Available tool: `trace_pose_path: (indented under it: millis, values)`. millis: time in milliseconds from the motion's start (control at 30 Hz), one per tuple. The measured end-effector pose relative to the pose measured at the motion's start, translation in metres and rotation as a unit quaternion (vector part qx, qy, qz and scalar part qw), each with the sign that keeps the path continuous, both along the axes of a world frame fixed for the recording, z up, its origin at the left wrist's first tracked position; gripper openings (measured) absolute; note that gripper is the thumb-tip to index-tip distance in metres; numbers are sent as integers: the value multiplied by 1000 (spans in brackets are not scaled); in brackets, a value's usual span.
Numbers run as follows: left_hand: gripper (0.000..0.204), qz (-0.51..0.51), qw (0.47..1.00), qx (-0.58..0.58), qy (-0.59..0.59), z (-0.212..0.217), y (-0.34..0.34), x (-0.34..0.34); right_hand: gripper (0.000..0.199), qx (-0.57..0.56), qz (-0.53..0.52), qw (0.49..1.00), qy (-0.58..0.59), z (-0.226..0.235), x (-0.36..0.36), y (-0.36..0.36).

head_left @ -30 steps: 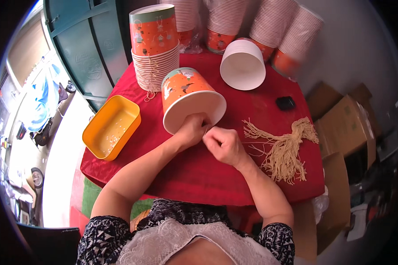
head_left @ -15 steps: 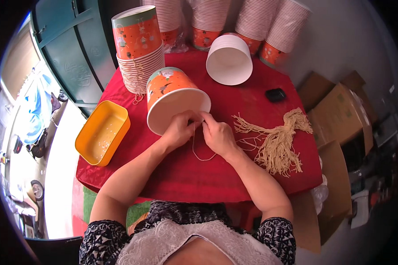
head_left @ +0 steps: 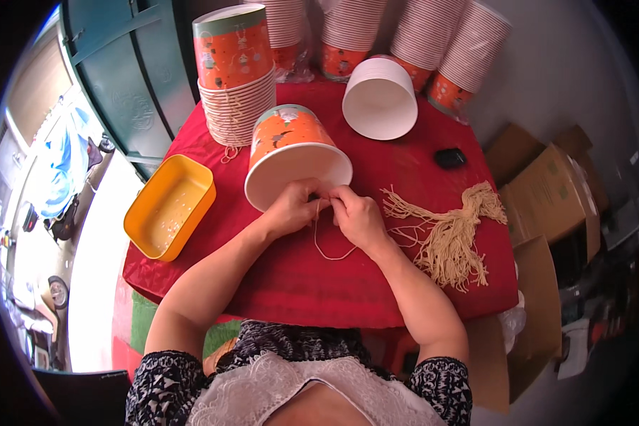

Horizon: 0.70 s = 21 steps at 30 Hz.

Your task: Threading and knotting string handles through the pre-punched holes of printed paper buckets.

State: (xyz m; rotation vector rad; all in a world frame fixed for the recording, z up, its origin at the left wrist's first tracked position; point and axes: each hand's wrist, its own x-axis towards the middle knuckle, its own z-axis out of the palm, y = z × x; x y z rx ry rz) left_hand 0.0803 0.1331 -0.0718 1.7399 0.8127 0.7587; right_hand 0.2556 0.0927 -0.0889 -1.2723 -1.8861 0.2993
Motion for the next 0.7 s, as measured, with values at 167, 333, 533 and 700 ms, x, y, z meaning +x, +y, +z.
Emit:
trace_pose_path:
  millis: [167, 333, 533, 700]
  values:
    - [7, -18, 999, -29, 4, 0, 1, 0, 7, -16, -5, 999, -38, 2, 1, -2]
    - [6, -16, 999, -37, -24, -7, 9, -2, 11, -25, 14, 999, 14, 12, 2, -5]
    - [6, -25, 998, -38, -46, -6, 10, -2, 14, -30, 24, 999, 2, 12, 5, -4]
    - [9, -28, 997, -55, -36, -6, 9, -3, 11, -6, 16, 1000, 1, 10, 0, -4]
